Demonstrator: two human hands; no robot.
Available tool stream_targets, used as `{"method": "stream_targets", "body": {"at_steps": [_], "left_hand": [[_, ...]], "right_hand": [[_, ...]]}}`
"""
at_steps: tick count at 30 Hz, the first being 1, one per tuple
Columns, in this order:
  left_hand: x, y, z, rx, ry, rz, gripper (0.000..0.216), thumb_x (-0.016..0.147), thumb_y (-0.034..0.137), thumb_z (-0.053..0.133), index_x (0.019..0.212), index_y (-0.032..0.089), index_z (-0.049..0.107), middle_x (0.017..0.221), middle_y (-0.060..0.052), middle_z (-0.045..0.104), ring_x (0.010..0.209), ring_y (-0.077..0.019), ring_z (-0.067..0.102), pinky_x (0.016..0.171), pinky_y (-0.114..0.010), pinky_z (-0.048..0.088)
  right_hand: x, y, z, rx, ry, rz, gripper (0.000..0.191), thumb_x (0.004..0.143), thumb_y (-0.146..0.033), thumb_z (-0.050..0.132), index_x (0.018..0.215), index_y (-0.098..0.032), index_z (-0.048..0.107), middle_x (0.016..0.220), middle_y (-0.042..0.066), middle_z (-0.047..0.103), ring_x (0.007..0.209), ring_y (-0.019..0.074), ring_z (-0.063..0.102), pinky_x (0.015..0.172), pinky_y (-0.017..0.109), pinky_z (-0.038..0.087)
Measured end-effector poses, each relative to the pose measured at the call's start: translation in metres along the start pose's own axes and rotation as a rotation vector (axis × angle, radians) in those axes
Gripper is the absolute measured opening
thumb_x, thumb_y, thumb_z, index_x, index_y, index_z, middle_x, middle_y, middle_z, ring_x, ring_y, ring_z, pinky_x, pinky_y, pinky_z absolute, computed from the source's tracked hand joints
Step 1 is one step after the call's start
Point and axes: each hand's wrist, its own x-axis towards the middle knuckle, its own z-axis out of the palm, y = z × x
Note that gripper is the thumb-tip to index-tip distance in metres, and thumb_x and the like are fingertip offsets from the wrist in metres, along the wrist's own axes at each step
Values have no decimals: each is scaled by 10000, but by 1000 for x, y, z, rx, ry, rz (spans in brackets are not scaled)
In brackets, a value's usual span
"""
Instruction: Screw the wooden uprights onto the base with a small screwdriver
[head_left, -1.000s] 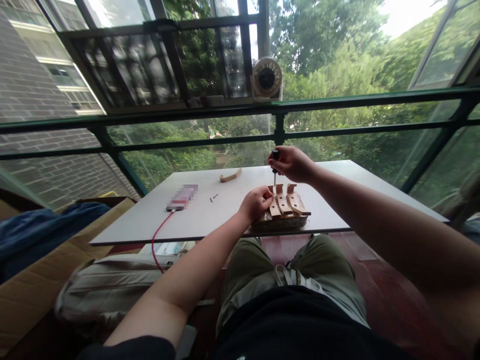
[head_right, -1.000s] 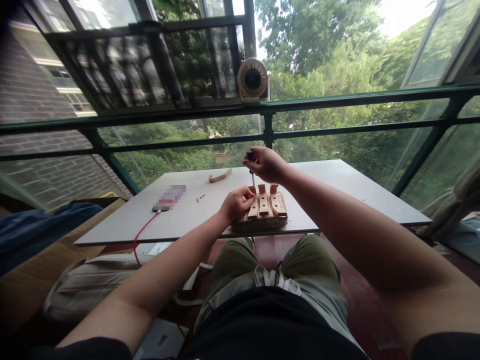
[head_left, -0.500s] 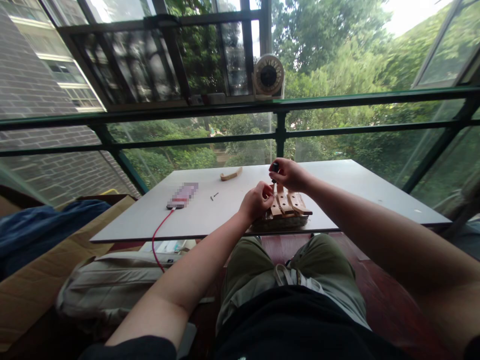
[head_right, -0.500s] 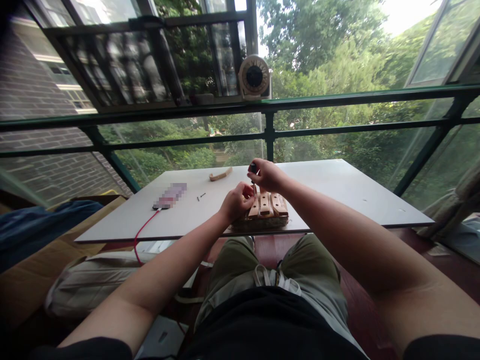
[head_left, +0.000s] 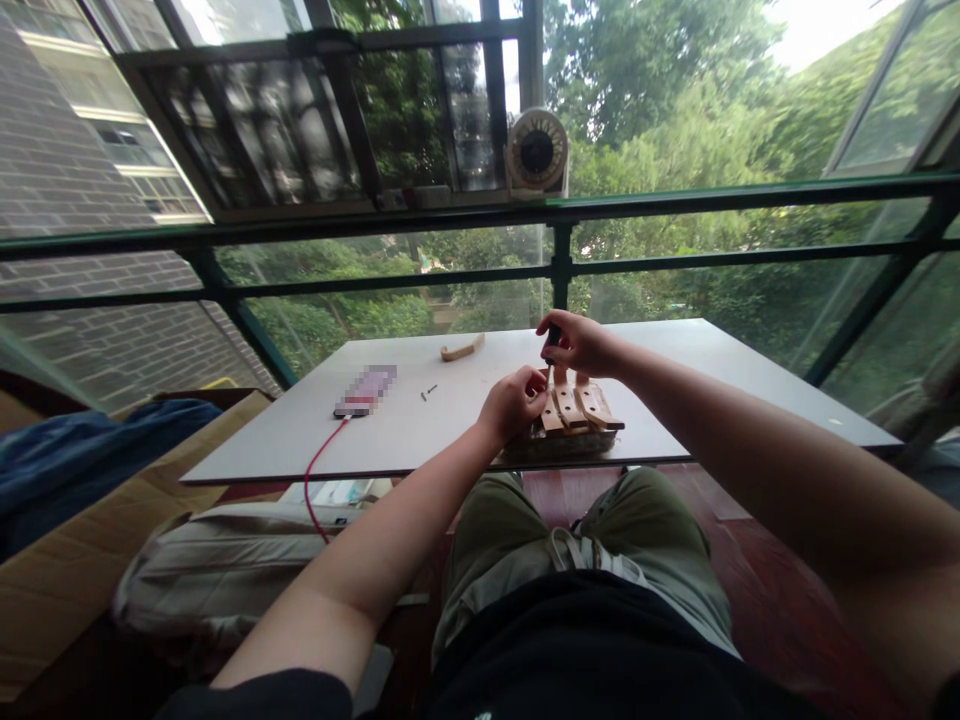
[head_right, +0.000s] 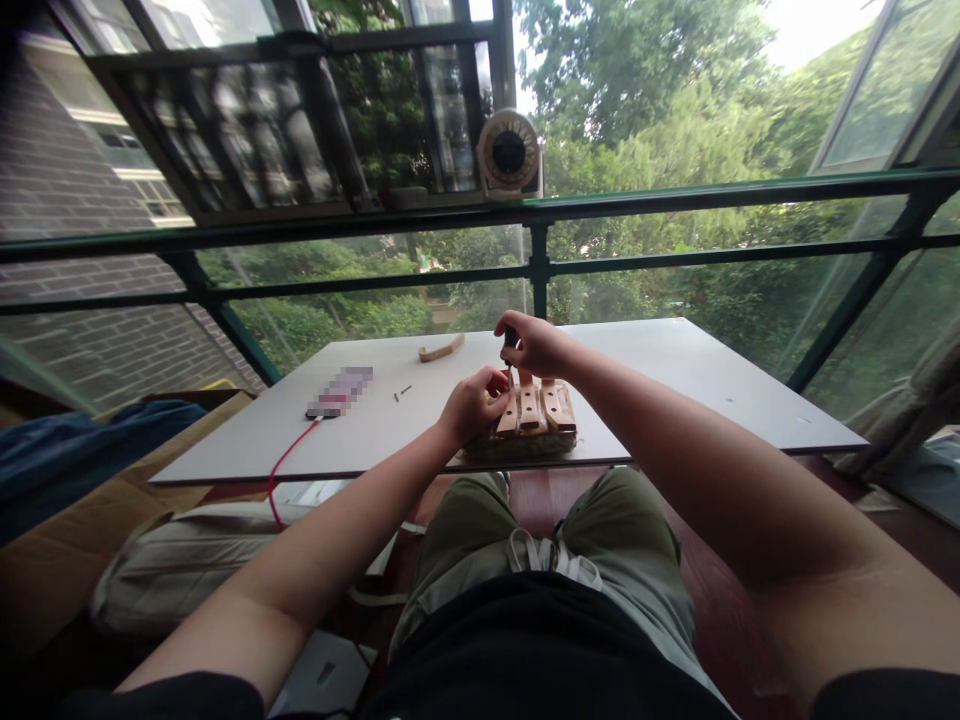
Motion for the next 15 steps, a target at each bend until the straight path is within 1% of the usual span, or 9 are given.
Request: {"method": "stream_targets", "body": {"at_steps": [5, 9, 15], "left_hand": [[1, 1, 0, 29, 6, 3, 96, 807, 218, 607, 896, 197, 579, 819, -6, 686, 718, -139, 609, 706, -266, 471], [1, 2, 0, 45, 5, 13, 72, 805, 214, 610, 869, 200, 581, 810, -4, 684, 713, -140, 605, 697, -267, 463], [0, 2, 0, 65, 13, 3, 63, 811, 226, 611, 863, 199, 587, 813, -9, 684, 713, -144, 607, 691, -270, 462]], "right_hand": [[2, -6, -5, -49, -67, -29, 180, 768, -160, 651, 941, -180, 606, 840, 15, 692, 698, 127, 586, 658, 236, 439], [5, -11, -6, -72, -129, -52, 139, 765, -126, 643, 882, -184, 596, 845, 16, 704, 727, 133, 615, 671, 235, 457], [9, -18, -7, -23, -223, -53, 197, 732, -9, 561, 834, -177, 569, 841, 20, 725, 739, 131, 647, 671, 232, 481]]}}
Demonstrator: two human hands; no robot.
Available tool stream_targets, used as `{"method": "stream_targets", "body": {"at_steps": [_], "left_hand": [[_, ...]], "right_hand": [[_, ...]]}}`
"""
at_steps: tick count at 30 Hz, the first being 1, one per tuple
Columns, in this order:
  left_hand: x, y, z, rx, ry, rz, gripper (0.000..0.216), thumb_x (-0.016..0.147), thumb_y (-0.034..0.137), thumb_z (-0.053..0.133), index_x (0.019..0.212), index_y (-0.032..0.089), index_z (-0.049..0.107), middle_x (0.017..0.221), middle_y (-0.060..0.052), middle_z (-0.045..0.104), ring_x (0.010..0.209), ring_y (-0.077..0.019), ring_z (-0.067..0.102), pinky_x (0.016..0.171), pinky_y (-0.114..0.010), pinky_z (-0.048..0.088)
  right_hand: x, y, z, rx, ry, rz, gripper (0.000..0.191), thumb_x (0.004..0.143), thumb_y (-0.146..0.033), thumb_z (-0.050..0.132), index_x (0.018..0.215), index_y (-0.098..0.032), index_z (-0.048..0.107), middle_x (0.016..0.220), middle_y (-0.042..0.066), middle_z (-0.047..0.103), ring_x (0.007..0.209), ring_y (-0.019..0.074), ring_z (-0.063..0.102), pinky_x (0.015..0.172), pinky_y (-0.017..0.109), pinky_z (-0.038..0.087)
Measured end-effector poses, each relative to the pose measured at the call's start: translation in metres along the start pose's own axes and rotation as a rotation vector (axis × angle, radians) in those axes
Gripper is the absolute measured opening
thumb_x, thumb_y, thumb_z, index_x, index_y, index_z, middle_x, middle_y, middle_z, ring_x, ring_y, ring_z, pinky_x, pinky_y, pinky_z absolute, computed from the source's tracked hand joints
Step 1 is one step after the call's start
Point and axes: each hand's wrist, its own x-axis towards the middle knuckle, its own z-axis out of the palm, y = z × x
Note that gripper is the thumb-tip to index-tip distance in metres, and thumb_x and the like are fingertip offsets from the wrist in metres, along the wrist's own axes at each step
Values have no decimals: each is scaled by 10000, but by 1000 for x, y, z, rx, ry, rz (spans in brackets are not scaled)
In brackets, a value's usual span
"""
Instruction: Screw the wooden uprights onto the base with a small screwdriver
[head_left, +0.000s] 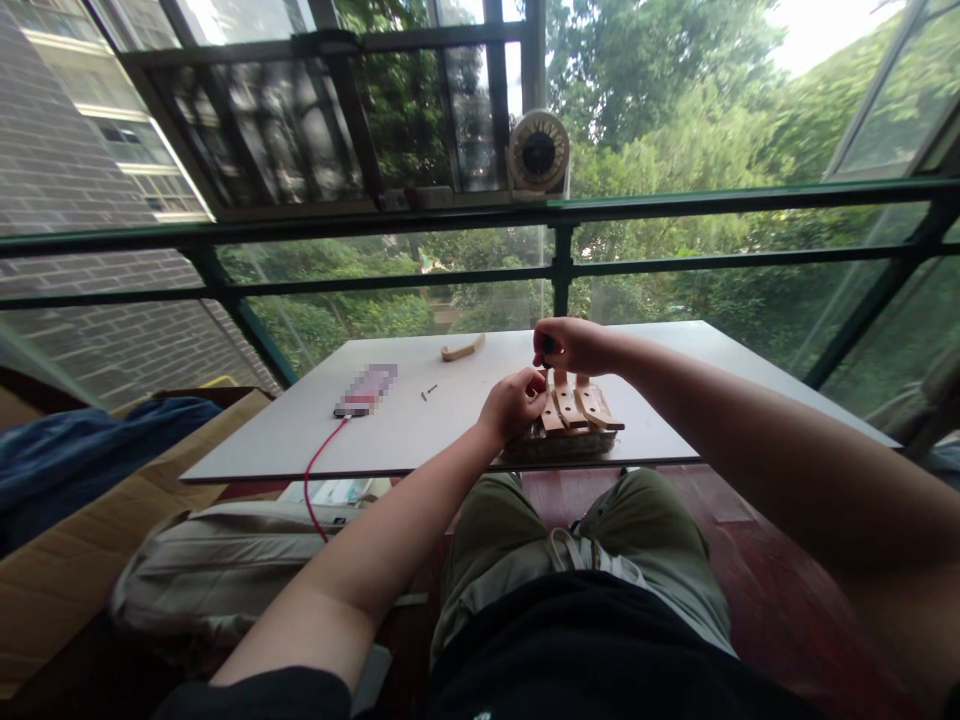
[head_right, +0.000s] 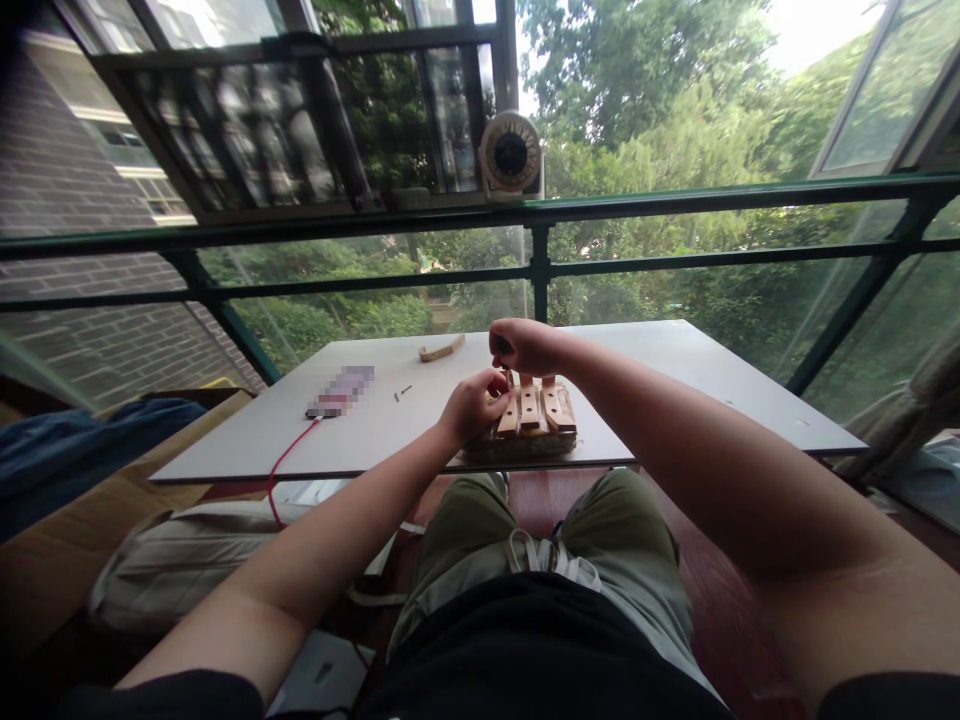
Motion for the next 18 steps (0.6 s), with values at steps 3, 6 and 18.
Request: {"method": "stream_targets", "body": {"at_steps": [3, 6, 18], "left_hand": [[0, 0, 1, 2, 7, -2, 65, 814, 233, 608, 865, 197, 590, 809, -12, 680, 708, -143, 604, 691, -270, 461], [0, 0, 1, 9, 22, 2, 67, 812, 231, 605, 866, 192, 596, 797, -17, 673, 702, -145, 601, 695, -271, 460], [-1, -2, 2, -16, 17, -4, 55, 810, 232, 612, 847, 192, 610, 810, -25, 680, 720, -150, 612, 730, -276, 478]], "right_hand": [[1, -1, -1, 30, -15, 7, 214, 728, 8, 544, 831, -178, 563, 861, 15, 731, 743, 120, 650, 668, 220, 484], [2, 2, 2, -5, -39, 13, 191, 733, -16, 561, 834, -177, 572, 841, 18, 721, 720, 123, 634, 636, 220, 467], [7, 4, 9, -137, -15, -26, 155, 742, -85, 624, 849, -194, 600, 834, 30, 695, 730, 152, 614, 660, 258, 461]]}}
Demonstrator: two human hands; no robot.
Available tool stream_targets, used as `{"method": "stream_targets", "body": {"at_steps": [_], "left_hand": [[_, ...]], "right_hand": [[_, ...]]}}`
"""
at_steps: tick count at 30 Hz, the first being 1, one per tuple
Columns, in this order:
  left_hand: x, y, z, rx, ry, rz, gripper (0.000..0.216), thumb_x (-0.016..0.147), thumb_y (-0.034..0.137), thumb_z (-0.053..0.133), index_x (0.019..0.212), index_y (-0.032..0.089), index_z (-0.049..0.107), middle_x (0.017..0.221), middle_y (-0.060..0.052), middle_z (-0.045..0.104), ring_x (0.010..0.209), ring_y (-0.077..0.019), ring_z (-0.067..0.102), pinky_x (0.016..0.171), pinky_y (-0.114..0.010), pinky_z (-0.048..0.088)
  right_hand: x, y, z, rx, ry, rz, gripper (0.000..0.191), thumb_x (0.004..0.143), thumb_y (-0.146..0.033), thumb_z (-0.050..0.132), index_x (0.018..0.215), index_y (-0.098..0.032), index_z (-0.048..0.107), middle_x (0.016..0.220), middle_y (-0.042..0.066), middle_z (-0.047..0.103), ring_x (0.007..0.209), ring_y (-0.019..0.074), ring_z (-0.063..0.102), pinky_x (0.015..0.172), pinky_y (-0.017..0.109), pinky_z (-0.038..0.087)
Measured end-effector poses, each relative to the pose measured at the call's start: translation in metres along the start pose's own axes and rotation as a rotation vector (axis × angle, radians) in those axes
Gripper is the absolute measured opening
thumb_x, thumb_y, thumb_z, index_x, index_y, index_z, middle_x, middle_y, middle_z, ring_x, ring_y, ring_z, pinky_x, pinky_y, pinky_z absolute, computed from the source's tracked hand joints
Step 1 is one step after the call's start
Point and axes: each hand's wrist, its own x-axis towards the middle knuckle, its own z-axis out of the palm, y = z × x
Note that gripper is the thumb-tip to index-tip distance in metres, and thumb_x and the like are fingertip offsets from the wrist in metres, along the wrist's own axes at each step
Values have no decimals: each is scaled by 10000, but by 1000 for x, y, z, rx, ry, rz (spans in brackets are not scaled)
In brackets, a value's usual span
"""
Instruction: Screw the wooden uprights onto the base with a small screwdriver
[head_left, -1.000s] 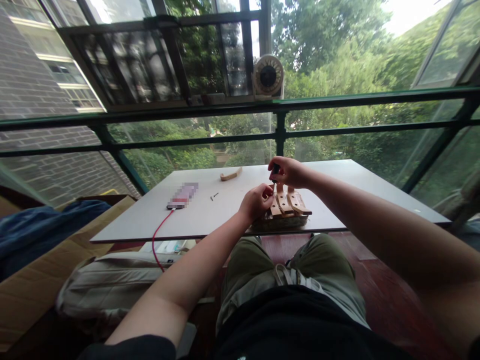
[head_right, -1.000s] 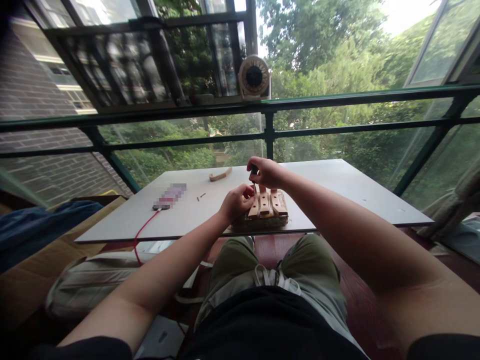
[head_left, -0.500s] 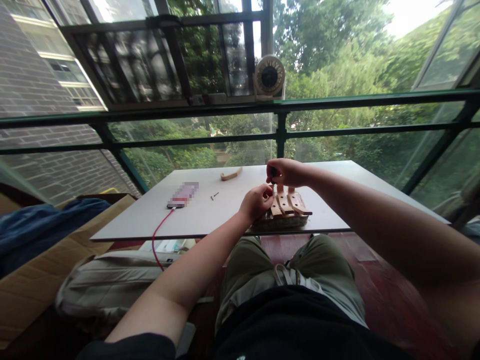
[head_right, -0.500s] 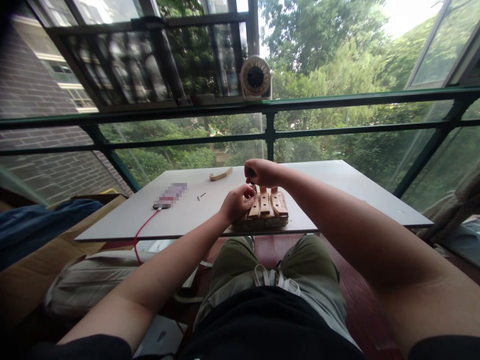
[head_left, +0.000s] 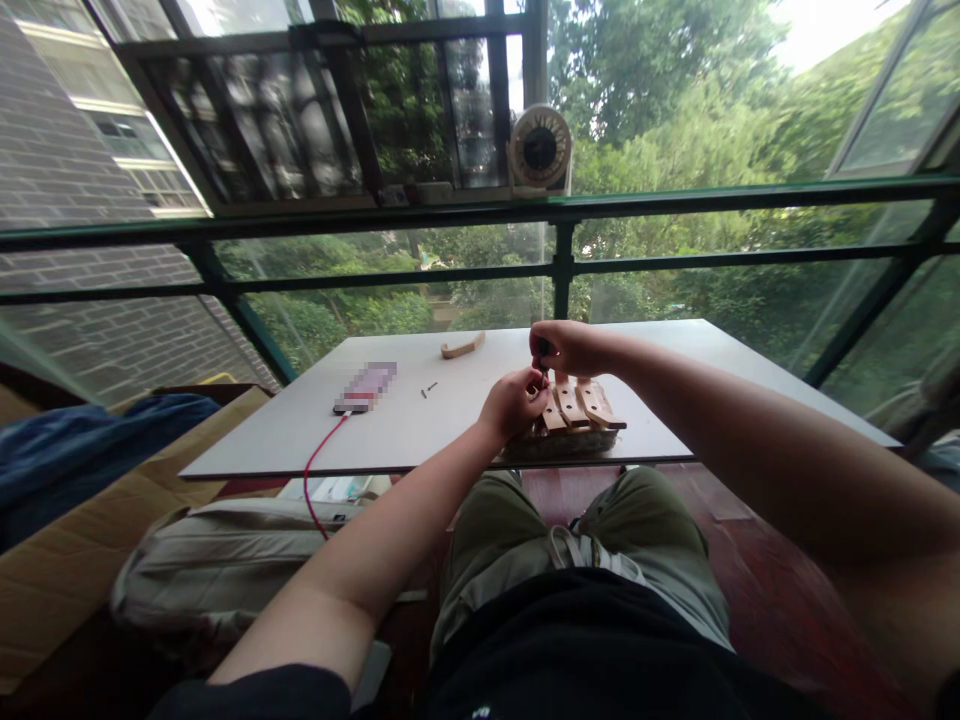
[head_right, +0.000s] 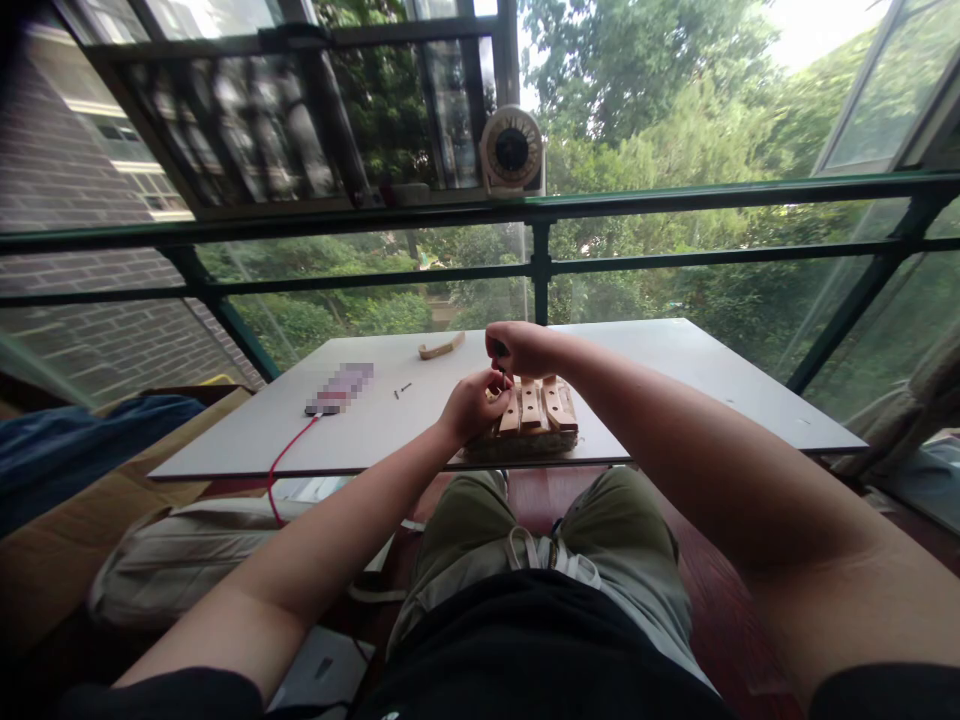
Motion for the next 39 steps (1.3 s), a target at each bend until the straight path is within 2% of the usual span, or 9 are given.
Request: {"method": "stream_targets", "body": {"at_steps": [4, 21, 39], "left_hand": [[0, -2, 2, -25, -12, 5, 55, 822, 243, 603, 842, 194, 617, 792, -17, 673, 702, -143, 601, 706, -268, 481], [1, -1, 0, -9, -16, 19, 70, 812, 221, 609, 871, 188, 627, 802, -16, 679, 699, -141, 598, 698, -265, 471], [3, 0, 2, 0, -16, 20, 77, 796, 203, 610, 868, 194, 636, 794, -12, 683, 701, -142, 607, 711, -267, 483]], "right_hand": [[-2, -2, -8, 74, 23, 20, 176, 750, -57, 594, 868, -187, 586, 839, 20, 714, 746, 141, 633, 677, 242, 470], [-2, -3, -9, -12, 44, 0, 146, 760, -78, 591, 868, -176, 593, 850, 31, 709, 737, 134, 609, 677, 232, 447], [-5, -4, -5, -51, -23, 76, 154, 810, -100, 587, 940, -179, 572, 891, 24, 711, 755, 128, 629, 676, 210, 453]]}}
